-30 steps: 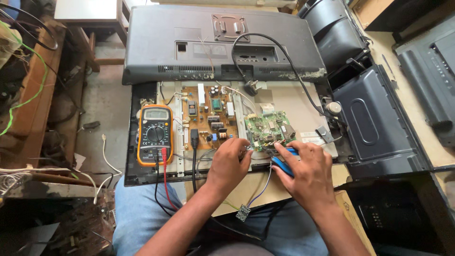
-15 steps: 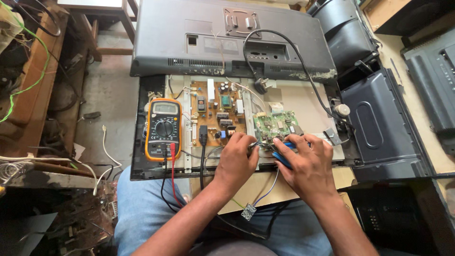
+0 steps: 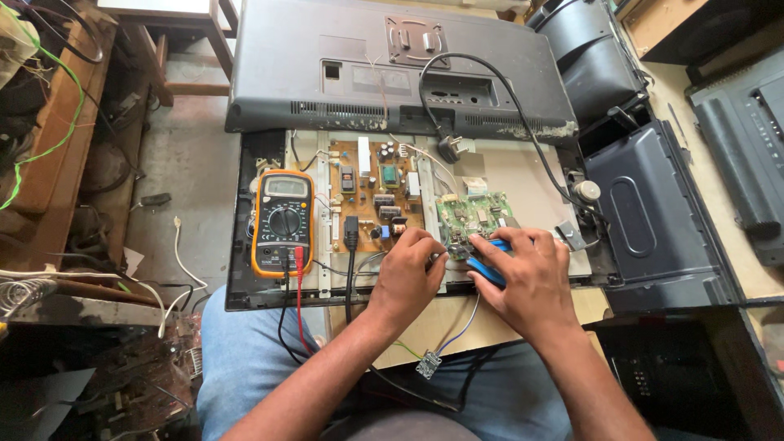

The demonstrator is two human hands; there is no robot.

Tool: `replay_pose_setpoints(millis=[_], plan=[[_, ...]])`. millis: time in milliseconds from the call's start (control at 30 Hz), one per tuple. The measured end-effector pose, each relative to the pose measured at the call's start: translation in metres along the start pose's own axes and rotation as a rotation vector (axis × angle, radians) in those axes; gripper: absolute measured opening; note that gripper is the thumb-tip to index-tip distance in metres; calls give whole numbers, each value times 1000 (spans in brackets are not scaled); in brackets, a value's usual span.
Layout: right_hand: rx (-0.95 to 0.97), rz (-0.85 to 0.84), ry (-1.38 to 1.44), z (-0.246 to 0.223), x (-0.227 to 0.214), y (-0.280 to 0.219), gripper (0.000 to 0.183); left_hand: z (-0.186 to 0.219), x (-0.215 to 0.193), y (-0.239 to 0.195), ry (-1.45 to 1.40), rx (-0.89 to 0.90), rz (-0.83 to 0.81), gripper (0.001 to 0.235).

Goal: The person is repairing a television circuit board while sitting on the floor. They use a multimeter to test components on the board, then use wire strippers to prepare a wire, and finally use a soldering iron to work on the circuit board.

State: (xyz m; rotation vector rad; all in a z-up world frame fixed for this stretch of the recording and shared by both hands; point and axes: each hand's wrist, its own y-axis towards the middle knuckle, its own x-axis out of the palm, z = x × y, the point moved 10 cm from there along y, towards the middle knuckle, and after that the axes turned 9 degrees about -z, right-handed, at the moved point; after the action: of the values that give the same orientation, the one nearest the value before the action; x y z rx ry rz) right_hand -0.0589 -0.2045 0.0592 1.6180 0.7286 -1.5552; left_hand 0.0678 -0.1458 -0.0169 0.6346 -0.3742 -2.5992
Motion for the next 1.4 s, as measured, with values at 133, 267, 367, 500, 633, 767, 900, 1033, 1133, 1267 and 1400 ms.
replay_pose_setpoints(millis=[133,267,367,500,633,767,900,1033,1133,1267,1400], plan=[[13,-45,74,4,5,4,55,0,-2,0,4,5,26,6],[8,-21,34,2,2,5,52,-6,1,0,12,-55,32,7],[2,-17,-17,-1,1,6,54,-9,1,1,3,-60,37,7],[13,-14,-17,-1,2,5,51,-14,2,2,-29,-74,30,7],[21,-18,-2,3,4,8,52,-16,2,3,-30,-88,17,7],[10,-40,-11,9,13,9,46,-15,2,2,-44,-87,10,7],[-8,-62,8,14,18,11,41,-9,-1,4,-20,-43,25,7],[39,-137,27,20,20,8,40,-9,-2,4,-50,-70,23,7],[-30,-30,-15,12,0,5,59,-12,-3,3,-62,-106,24,9],[-79,4,-62,1,-12,4,60,-4,-6,2,-31,-51,61,9],[-110,-23,-73,-8,-12,10,60,-5,-5,1,-57,-69,51,8]])
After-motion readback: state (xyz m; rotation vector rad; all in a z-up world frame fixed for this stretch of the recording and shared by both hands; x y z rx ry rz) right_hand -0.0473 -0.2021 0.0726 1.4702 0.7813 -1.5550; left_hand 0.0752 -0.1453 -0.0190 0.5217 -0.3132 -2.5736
